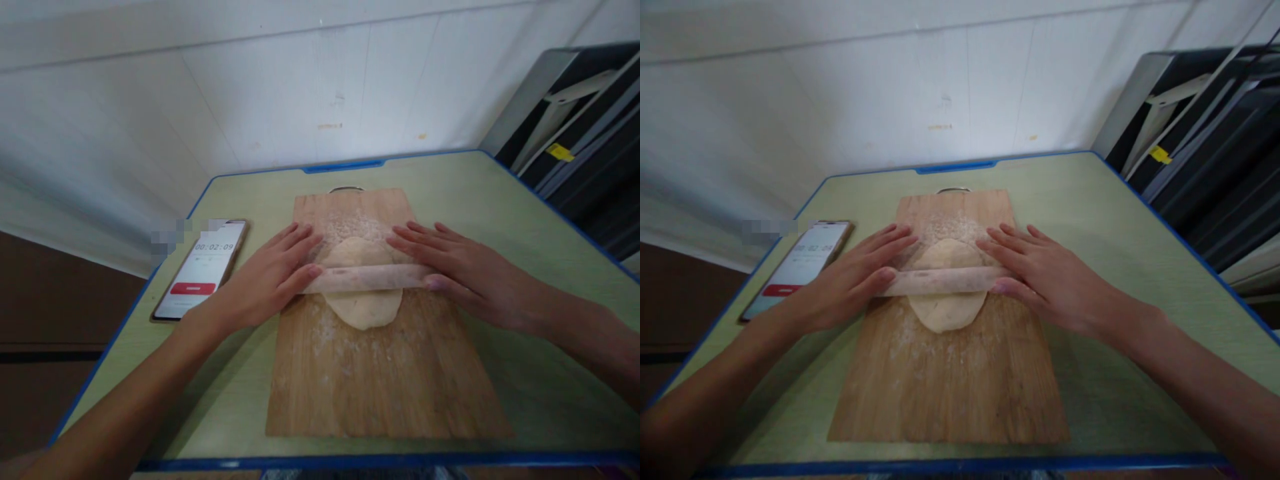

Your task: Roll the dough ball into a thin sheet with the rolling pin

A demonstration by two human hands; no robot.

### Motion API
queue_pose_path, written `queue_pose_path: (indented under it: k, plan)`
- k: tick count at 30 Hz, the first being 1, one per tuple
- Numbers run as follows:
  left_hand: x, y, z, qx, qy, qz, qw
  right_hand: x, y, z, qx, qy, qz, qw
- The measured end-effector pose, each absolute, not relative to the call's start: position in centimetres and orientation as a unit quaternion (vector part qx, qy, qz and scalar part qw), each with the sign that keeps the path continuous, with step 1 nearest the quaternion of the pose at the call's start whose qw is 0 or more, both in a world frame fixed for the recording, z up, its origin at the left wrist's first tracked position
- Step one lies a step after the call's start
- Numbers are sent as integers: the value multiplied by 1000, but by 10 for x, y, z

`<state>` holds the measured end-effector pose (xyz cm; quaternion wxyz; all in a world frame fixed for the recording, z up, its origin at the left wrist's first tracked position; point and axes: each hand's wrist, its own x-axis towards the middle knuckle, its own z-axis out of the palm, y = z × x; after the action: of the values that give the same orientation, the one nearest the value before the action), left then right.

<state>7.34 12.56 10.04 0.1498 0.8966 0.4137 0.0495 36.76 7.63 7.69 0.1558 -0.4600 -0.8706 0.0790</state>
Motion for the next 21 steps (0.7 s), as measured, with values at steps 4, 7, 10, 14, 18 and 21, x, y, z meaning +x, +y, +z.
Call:
queue_pose_path:
  k: [4, 7, 10, 14, 18, 21]
  plan:
    - [75, 127, 101, 885, 431, 60, 165, 368, 91, 78, -485, -855, 121, 142]
    - [75, 128, 101, 880, 437, 59, 179, 367, 98, 79, -497, -846, 129, 144]
    - [73, 122, 101, 896, 414, 49, 152, 366, 88, 80, -485, -856, 111, 136]
    - [75, 122, 102, 901, 408, 55, 136, 366, 89, 81, -476, -864, 119, 116]
    - [77, 125, 103, 881, 434, 59, 177, 367, 109, 81, -502, -846, 134, 121]
    - [76, 119, 104, 895, 415, 58, 154, 368, 102, 78, -487, -853, 120, 142]
